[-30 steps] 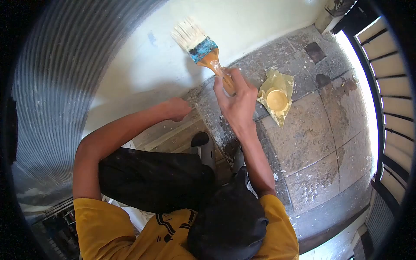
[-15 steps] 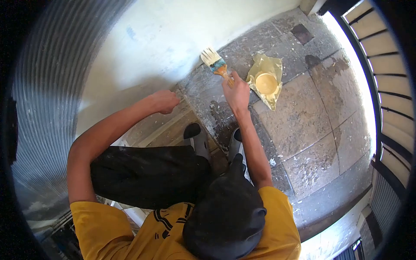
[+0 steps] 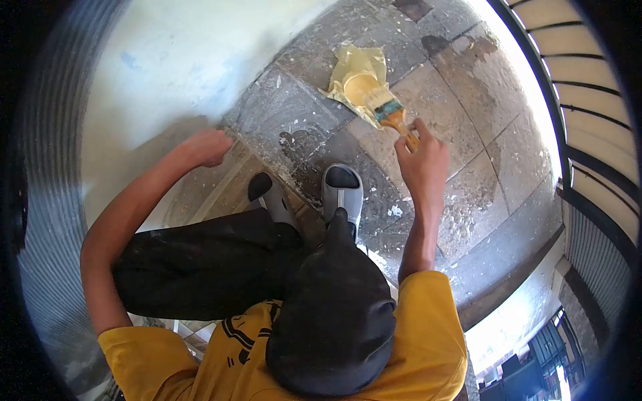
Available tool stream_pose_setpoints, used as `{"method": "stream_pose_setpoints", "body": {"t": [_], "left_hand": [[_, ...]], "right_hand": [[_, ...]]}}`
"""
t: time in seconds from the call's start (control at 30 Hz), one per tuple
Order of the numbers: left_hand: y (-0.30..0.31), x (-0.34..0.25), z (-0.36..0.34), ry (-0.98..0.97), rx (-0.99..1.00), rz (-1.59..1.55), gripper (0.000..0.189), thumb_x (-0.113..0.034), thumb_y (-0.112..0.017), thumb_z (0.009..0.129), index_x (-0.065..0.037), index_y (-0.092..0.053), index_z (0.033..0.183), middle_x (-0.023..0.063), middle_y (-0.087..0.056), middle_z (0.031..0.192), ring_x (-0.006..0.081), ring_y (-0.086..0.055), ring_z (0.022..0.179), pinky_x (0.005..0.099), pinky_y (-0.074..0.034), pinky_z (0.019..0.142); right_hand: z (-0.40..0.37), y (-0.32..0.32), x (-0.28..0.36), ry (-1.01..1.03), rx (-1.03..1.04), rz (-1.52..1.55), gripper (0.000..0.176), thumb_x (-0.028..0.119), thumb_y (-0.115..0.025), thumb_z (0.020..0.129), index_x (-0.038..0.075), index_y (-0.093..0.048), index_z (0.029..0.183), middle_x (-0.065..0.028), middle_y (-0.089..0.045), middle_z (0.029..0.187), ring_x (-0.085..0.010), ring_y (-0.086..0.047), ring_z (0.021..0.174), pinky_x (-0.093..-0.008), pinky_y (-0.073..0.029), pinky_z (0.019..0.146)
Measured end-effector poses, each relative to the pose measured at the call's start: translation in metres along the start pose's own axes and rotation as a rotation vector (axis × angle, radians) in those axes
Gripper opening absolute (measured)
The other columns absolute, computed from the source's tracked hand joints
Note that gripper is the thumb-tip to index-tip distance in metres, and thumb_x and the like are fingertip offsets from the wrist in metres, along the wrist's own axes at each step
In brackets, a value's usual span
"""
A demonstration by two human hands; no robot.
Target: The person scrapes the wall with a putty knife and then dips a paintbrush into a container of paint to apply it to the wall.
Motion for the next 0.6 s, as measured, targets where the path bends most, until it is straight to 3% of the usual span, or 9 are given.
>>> {"method": "stream_pose_setpoints", "body": {"t": [0.23, 0.33, 0.6], "left_hand": [[0.024, -0.007, 0.01, -0.087, -0.079, 0.02, 0.01, -0.005, -0.062, 0.072, 0.001, -0.07, 0.077, 0.0236, -0.071, 0.086, 0.0396, -0.071, 0.086, 0.0473, -0.057, 0.075], [0.02, -0.007, 0.01, -0.076, -0.051, 0.023, 0.011, -0.004, -0.063, 0.072, 0.001, -0.07, 0.078, 0.0243, -0.071, 0.086, 0.0395, -0.071, 0.086, 0.0473, -0.057, 0.075], [0.007, -0.002, 0.007, -0.032, 0.041, 0.04, 0.013, -0.004, -0.064, 0.072, 0.002, -0.072, 0.079, 0.0246, -0.07, 0.085, 0.0392, -0.071, 0.086, 0.0474, -0.058, 0.074]], "right_hand": [[0.033, -0.039, 0.026, 0.176, 0.122, -0.024, 0.027, 0.015, -0.063, 0.084, 0.0, -0.065, 0.106, -0.0263, -0.068, 0.081, -0.044, -0.067, 0.077, -0.0526, -0.052, 0.073], [0.039, -0.061, 0.021, 0.226, 0.08, -0.024, 0.025, 0.013, -0.061, 0.086, -0.003, -0.063, 0.105, -0.0277, -0.067, 0.08, -0.0451, -0.067, 0.076, -0.054, -0.052, 0.073], [0.044, -0.086, 0.006, 0.203, 0.082, -0.042, 0.023, 0.012, -0.058, 0.088, -0.002, -0.06, 0.106, -0.0289, -0.067, 0.079, -0.0465, -0.067, 0.077, -0.0558, -0.052, 0.071]]}}
Point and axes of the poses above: each hand's wrist, its own z-axis towards the middle knuckle, its own y-axis out of the back of the hand, x = y × z, the point moved 8 cm from there along z, towards the middle knuckle
